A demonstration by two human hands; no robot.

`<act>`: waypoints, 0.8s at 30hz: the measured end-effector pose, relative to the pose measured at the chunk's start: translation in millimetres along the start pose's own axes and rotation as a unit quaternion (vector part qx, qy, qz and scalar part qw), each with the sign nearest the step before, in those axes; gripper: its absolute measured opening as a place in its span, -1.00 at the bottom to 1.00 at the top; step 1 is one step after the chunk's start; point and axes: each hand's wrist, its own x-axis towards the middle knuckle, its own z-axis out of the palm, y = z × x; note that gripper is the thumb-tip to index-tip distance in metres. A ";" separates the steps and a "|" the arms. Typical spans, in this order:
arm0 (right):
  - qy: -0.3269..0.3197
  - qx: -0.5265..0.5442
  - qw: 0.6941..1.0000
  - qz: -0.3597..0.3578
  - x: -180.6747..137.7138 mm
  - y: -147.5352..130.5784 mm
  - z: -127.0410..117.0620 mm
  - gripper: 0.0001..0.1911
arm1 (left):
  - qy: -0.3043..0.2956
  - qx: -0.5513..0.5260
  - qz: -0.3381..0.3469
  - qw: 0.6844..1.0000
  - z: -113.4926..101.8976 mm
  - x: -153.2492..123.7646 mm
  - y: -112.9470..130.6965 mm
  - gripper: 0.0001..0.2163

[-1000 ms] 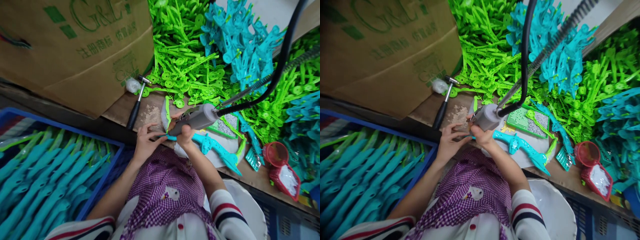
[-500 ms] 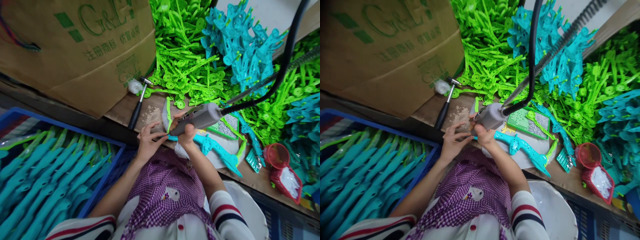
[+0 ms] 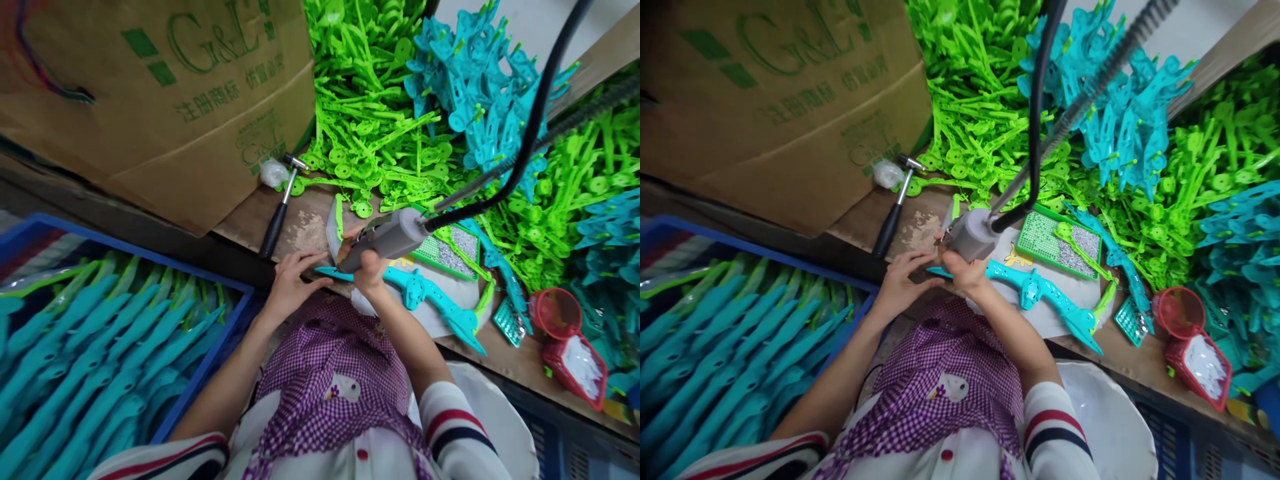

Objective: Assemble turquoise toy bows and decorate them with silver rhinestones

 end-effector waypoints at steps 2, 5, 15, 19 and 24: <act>-0.001 -0.015 1.000 0.005 0.2 -0.3 1.4 -0.31 | -0.034 -0.023 -0.001 0.999 -1.6 0.2 -6.7 -0.61; -0.003 -0.047 0.999 0.014 0.4 2.1 1.1 -0.42 | -0.047 -0.035 -0.013 0.998 -1.9 1.4 -11.4 -0.72; -0.045 -0.081 0.995 -0.025 1.9 14.0 0.4 -0.54 | -0.016 -0.061 -0.044 0.997 3.3 0.8 -12.9 -0.76; -0.050 -0.110 0.992 -0.040 2.1 24.0 -4.2 -0.55 | 0.008 -0.068 -0.058 0.996 7.2 -0.3 -11.7 -0.77; -0.067 -0.132 0.988 -0.033 -1.3 35.4 -1.0 -0.54 | 0.008 -0.051 -0.055 0.997 7.1 -0.2 -10.1 -0.76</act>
